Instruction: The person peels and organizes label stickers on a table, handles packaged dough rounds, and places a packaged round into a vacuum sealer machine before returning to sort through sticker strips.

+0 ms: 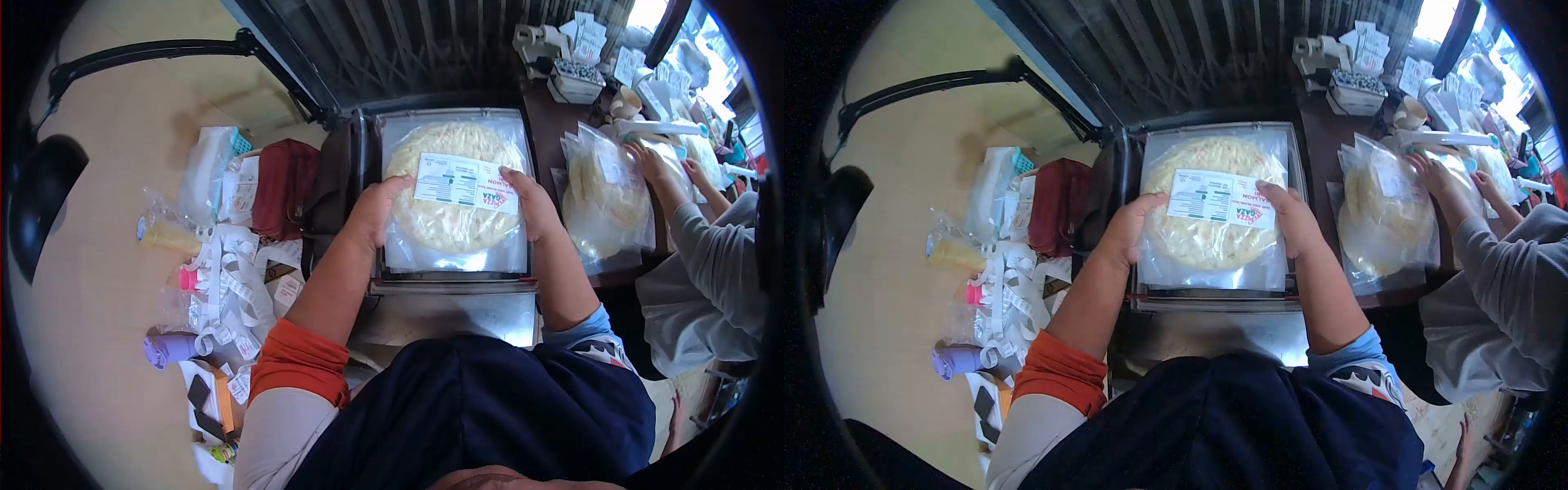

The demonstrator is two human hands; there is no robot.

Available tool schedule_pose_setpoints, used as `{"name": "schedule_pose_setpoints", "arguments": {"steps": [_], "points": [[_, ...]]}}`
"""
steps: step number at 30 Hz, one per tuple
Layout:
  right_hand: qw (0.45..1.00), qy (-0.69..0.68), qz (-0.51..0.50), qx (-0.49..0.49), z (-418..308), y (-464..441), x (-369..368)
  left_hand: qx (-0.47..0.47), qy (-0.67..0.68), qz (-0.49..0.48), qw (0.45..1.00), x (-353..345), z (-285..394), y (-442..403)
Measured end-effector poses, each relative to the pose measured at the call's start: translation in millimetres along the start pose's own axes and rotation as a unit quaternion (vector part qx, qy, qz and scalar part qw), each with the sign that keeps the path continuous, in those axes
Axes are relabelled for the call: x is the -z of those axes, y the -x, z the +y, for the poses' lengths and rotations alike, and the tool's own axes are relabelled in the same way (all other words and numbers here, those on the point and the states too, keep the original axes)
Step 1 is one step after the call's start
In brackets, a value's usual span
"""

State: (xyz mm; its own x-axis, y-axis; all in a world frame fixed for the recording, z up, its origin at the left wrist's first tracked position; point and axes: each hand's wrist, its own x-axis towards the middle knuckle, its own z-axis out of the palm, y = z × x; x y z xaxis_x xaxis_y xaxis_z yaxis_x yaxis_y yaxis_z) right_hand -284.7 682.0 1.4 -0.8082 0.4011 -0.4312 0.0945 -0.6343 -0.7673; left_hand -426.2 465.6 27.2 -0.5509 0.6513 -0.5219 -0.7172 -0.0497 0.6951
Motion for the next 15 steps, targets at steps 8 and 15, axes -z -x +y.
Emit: {"name": "schedule_pose_setpoints", "arguments": {"steps": [8, 15], "points": [[1.0, -0.014, -0.01, 0.005, 6.3, -6.9, 5.7, -0.012, -0.021, 0.01, 1.0, 4.9, 2.5, -8.7], [0.998, -0.021, -0.036, -0.045, -9.3, 6.0, -2.2, -0.066, -0.171, 0.073, 0.98, 6.2, 0.6, 23.8]]}}
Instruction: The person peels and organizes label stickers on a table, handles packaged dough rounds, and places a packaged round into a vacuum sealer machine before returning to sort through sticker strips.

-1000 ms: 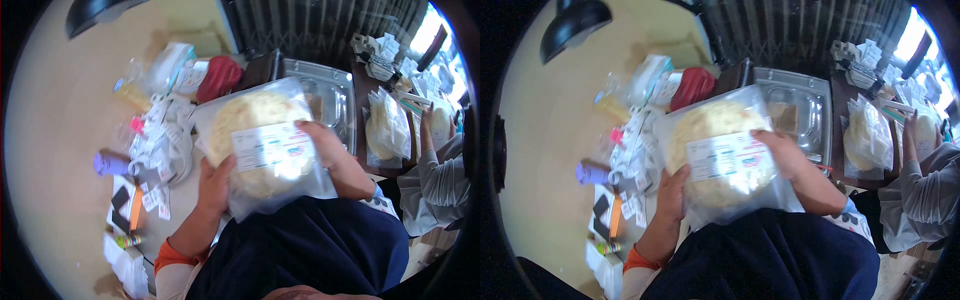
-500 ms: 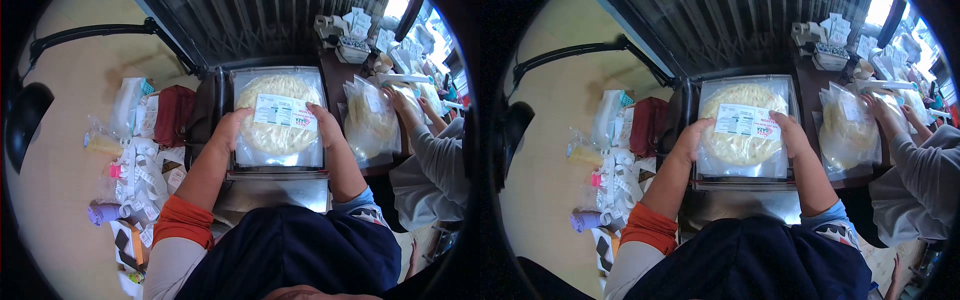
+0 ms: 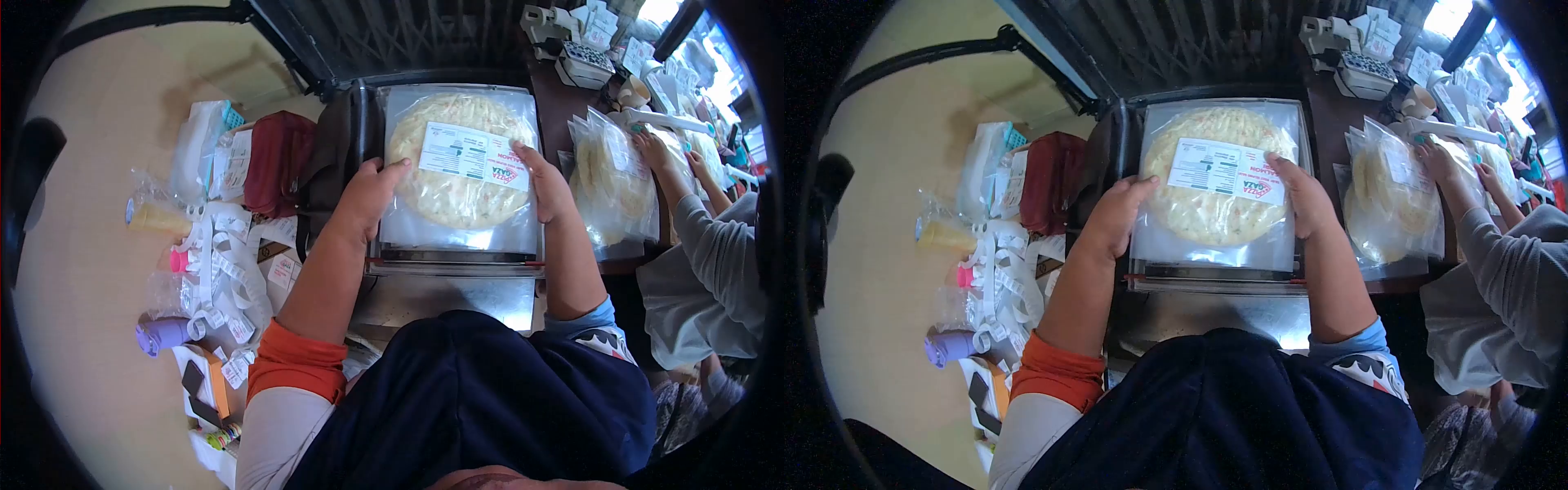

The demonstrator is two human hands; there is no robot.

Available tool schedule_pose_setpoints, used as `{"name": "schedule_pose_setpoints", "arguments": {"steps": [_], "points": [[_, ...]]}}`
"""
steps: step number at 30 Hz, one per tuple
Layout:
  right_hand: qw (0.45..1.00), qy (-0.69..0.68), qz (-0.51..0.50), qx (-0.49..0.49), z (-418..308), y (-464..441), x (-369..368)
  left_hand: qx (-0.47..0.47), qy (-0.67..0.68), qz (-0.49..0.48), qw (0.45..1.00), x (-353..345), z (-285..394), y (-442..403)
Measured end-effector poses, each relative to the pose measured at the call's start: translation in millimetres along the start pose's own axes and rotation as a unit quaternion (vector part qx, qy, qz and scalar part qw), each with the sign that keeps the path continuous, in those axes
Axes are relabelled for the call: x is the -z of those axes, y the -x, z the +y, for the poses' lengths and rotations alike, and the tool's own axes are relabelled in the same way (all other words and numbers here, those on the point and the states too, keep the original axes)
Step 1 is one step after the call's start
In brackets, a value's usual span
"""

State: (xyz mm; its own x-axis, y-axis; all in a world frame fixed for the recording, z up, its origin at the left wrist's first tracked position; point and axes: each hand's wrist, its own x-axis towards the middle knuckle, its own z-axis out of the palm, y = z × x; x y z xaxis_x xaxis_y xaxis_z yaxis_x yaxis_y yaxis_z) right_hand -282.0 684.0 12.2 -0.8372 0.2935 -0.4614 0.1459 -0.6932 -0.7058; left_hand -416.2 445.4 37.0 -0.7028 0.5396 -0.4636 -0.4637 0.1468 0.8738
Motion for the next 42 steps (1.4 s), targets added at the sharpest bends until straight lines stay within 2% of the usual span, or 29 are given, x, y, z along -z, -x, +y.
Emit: {"name": "schedule_pose_setpoints", "arguments": {"steps": [3, 4, 7, 10, 11, 13, 15, 16, 19, 23, 24, 27, 28, 31, 32, 35, 37, 40, 42], "points": [[0.963, 0.129, 0.18, 0.155, -4.7, 19.8, -18.1, -0.151, -0.098, 0.143, 0.973, 2.8, 0.1, 55.9], [0.95, 0.121, 0.183, 0.224, -2.5, 19.8, -16.8, -0.211, -0.078, 0.139, 0.964, 9.9, -5.6, 73.1], [0.867, 0.167, 0.195, 0.428, 5.2, 32.8, -27.8, -0.268, 0.066, 0.132, 0.952, 40.9, -36.5, 136.1], [0.76, 0.272, 0.182, 0.561, 19.9, 76.4, -82.5, -0.257, 0.042, 0.279, 0.924, 81.8, -93.7, 204.6], [0.754, 0.255, 0.113, 0.594, 32.0, 88.3, -102.6, -0.25, 0.02, 0.33, 0.91, 99.6, -121.9, 224.9], [0.716, 0.342, 0.034, 0.608, 60.9, 109.3, -129.1, -0.168, 0.074, 0.419, 0.889, 121.6, -168.3, 276.3], [0.736, 0.388, -0.063, 0.551, 108.5, 127.6, -151.3, -0.121, 0.104, 0.48, 0.863, 141.9, -223.1, 333.3], [0.723, 0.43, -0.124, 0.526, 134.9, 135.8, -160.1, -0.106, 0.092, 0.509, 0.849, 147.2, -245.8, 363.7], [0.656, 0.537, -0.317, 0.425, 227.6, 161.1, -163.1, -0.073, 0.05, 0.588, 0.804, 155.8, -312.5, 450.9], [0.575, 0.649, -0.461, 0.19, 319.0, 234.9, -169.4, -0.045, -0.028, 0.687, 0.725, 153.9, -382.8, 535.8], [0.545, 0.662, -0.498, 0.13, 335.2, 250.5, -175.3, -0.027, -0.071, 0.698, 0.712, 152.4, -396.1, 553.1], [0.382, 0.705, -0.581, 0.139, 379.3, 279.6, -193.4, -0.038, -0.255, 0.716, 0.649, 147.9, -427.2, 582.7], [0.322, 0.73, -0.591, 0.118, 383.8, 294.2, -210.3, -0.038, -0.283, 0.7, 0.655, 145.2, -425.3, 590.0], [0.211, 0.746, -0.608, 0.17, 407.9, 322.4, -234.0, -0.06, -0.336, 0.678, 0.651, 141.9, -429.4, 592.7], [0.197, 0.743, -0.619, 0.163, 414.5, 328.7, -242.7, -0.071, -0.352, 0.674, 0.646, 143.7, -431.6, 590.7], [0.173, 0.734, -0.637, 0.156, 434.5, 340.2, -266.1, -0.074, -0.374, 0.686, 0.62, 148.6, -430.3, 583.0], [0.173, 0.73, -0.637, 0.175, 446.3, 339.5, -279.7, -0.039, -0.383, 0.675, 0.63, 153.9, -427.3, 579.7], [0.23, 0.699, -0.645, 0.205, 474.7, 308.2, -307.3, -0.011, -0.401, 0.681, 0.613, 156.1, -427.7, 572.7], [0.332, 0.657, -0.621, 0.268, 494.1, 278.3, -329.8, 0.014, -0.394, 0.681, 0.617, 157.9, -427.3, 571.9]]}}
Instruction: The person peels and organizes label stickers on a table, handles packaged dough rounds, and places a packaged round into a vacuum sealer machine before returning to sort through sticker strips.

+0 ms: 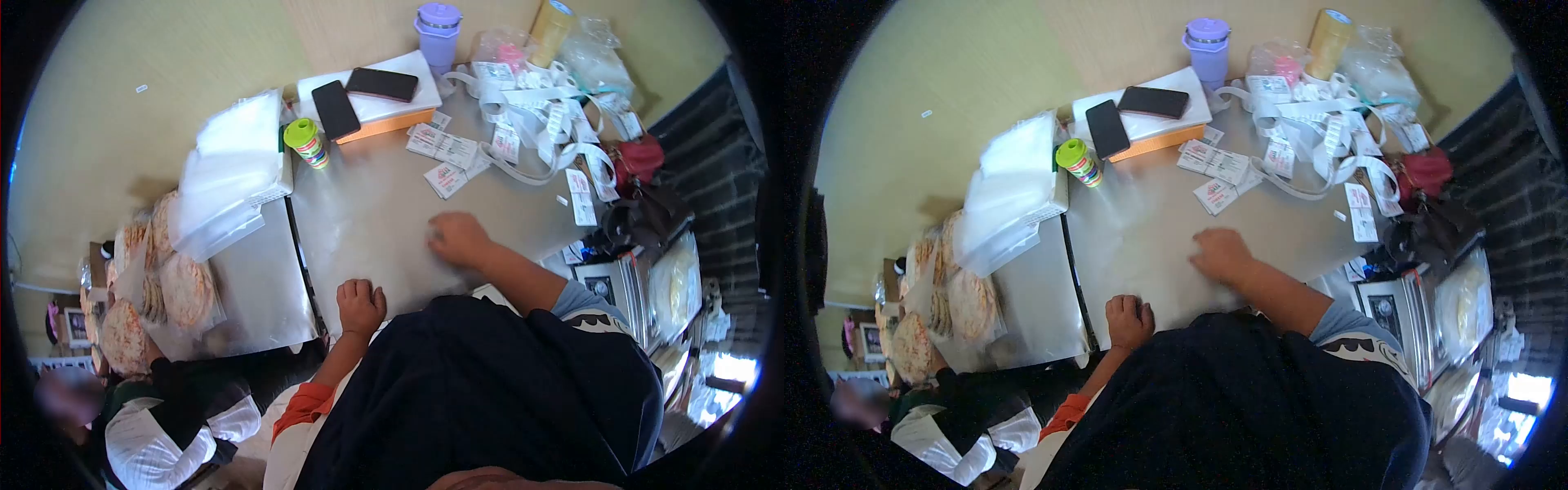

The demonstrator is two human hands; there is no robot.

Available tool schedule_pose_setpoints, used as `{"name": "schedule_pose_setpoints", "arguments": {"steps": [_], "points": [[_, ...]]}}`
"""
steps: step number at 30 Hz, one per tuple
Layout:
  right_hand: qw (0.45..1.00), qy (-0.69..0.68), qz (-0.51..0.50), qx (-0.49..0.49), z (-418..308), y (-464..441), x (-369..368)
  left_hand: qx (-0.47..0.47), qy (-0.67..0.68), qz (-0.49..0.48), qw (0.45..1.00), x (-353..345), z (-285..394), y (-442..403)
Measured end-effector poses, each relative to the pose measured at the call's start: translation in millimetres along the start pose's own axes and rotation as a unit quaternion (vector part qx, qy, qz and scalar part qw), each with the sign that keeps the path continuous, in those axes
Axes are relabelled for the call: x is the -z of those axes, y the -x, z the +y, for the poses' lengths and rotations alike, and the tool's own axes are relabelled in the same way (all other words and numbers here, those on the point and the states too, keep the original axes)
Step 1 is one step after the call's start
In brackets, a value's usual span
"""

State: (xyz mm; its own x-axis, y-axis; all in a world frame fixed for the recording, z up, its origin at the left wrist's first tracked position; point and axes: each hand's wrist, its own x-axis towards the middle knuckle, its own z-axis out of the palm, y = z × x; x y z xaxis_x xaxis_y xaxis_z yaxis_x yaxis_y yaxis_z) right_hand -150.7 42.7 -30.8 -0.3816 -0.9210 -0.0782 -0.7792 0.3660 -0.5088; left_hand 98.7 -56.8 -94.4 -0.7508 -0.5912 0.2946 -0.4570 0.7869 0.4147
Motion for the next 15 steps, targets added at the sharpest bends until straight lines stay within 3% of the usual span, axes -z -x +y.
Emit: {"name": "schedule_pose_setpoints", "arguments": {"steps": [2, 4, 6, 9, 12, 15], "points": [[0.997, 0.014, 0.065, -0.041, 18.4, -36.8, 15.8, 0.028, -0.014, -0.014, 0.999, 2.9, 4.0, -2.1], [0.991, 0.032, 0.04, -0.127, 45.0, -81.6, 29.4, 0.06, -0.03, -0.027, 0.997, 7.1, 12.4, -6.4], [0.983, 0.101, 0.094, -0.119, 96.7, -123.0, 13.3, 0.064, -0.037, -0.029, 0.997, 4.9, 12.1, -5.8], [0.971, 0.133, 0.085, -0.178, 102.9, -142.5, 24.3, 0.062, -0.044, -0.027, 0.997, 5.2, 10.6, -5.8], [0.969, 0.147, 0.028, -0.197, 104.0, -149.6, 27.5, 0.065, -0.045, -0.023, 0.997, 5.6, 12.3, -7.4], [0.967, 0.172, 0.053, -0.179, 97.0, -145.5, 39.4, 0.067, -0.048, -0.028, 0.996, 4.0, 10.1, -4.7]]}}
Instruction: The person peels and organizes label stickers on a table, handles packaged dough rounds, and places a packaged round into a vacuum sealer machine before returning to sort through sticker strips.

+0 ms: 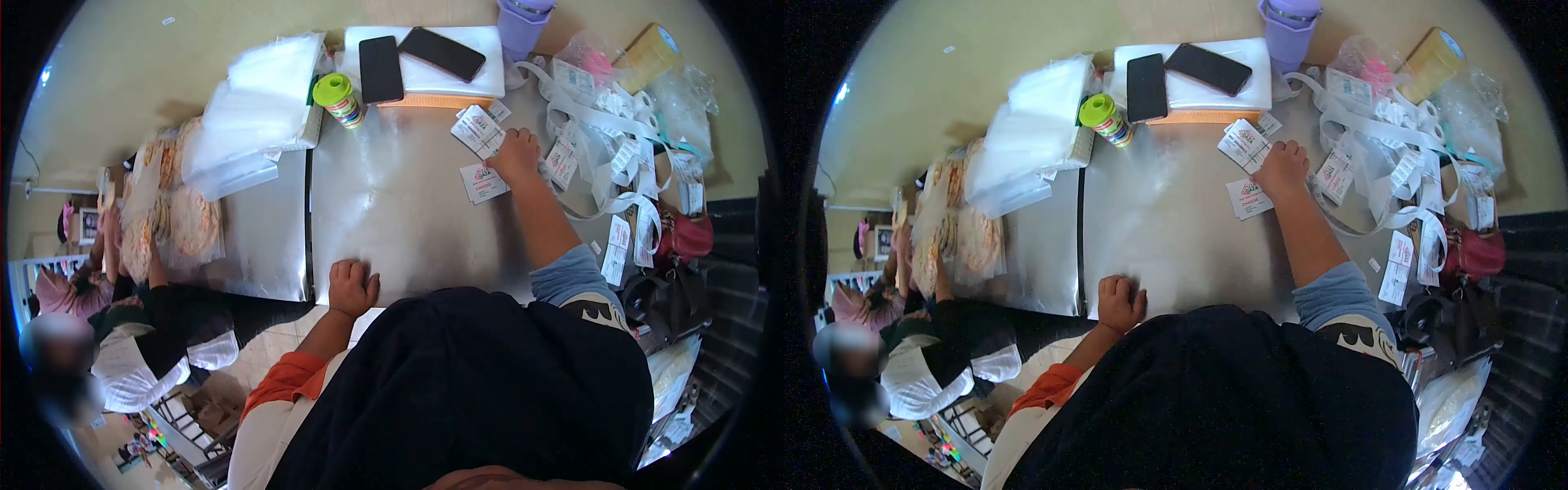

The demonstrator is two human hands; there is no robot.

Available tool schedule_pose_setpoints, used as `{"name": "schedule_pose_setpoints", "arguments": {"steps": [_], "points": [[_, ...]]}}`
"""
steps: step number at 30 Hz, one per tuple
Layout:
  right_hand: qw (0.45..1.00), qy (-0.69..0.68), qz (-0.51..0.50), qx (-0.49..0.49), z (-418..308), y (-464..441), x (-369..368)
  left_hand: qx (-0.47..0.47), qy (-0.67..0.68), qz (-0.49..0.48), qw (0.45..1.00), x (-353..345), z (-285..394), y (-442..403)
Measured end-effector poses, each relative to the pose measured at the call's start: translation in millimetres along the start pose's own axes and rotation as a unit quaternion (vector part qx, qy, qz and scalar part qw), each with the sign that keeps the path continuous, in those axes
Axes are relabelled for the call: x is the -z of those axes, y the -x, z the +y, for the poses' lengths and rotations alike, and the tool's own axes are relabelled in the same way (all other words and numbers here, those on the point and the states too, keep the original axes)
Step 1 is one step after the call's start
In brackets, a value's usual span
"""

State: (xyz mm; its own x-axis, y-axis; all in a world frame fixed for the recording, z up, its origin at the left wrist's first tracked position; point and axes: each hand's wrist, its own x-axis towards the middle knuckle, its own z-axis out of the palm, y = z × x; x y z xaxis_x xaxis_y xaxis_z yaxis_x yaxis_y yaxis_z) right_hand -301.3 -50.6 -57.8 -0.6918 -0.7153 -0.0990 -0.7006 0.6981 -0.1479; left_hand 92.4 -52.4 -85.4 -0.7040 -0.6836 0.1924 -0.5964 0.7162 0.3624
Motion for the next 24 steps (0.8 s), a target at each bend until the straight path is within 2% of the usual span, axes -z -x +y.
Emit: {"name": "schedule_pose_setpoints", "arguments": {"steps": [6, 8, 10, 12, 15, 17, 18, 20, 22, 24], "points": [[0.981, -0.18, 0.02, 0.068, -4.5, 22.9, 7.5, 0.012, 0.001, -0.01, 1.0, -0.3, -1.5, 0.7], [0.946, -0.278, 0.069, 0.155, -13.4, 50.2, 2.4, 0.033, 0.012, -0.003, 0.999, 0.7, 0.9, 1.9], [0.921, -0.326, 0.002, 0.213, -22.8, 76.4, -6.2, 0.028, 0.014, 0.008, 0.999, 2.9, 0.9, 1.8], [0.899, -0.345, -0.178, 0.205, -36.3, 101.9, 3.9, 0.007, 0.021, -0.004, 1.0, 10.8, 2.7, -2.6], [0.872, -0.348, -0.257, 0.229, -36.5, 127.3, -32.9, 0.048, 0.01, 0.024, 0.999, 6.3, 9.5, -3.6], [0.88, -0.318, -0.276, 0.221, -36.8, 138.9, -51.9, 0.114, 0.047, 0.098, 0.988, -2.9, 27.2, -12.3], [0.883, -0.303, -0.285, 0.216, -37.8, 144.0, -56.1, 0.101, 0.052, 0.133, 0.985, -15.6, 38.7, -12.6], [0.877, -0.309, -0.29, 0.224, -39.4, 149.9, -55.5, 0.042, 0.082, 0.144, 0.985, -32.1, 72.9, -19.2], [0.859, -0.365, -0.271, 0.235, -34.9, 153.5, -67.9, 0.093, 0.078, 0.138, 0.983, -41.5, 100.9, -24.5], [0.853, -0.367, -0.285, 0.236, -27.3, 154.8, -68.7, 0.065, 0.067, 0.117, 0.989, -47.5, 94.9, -21.9]]}}
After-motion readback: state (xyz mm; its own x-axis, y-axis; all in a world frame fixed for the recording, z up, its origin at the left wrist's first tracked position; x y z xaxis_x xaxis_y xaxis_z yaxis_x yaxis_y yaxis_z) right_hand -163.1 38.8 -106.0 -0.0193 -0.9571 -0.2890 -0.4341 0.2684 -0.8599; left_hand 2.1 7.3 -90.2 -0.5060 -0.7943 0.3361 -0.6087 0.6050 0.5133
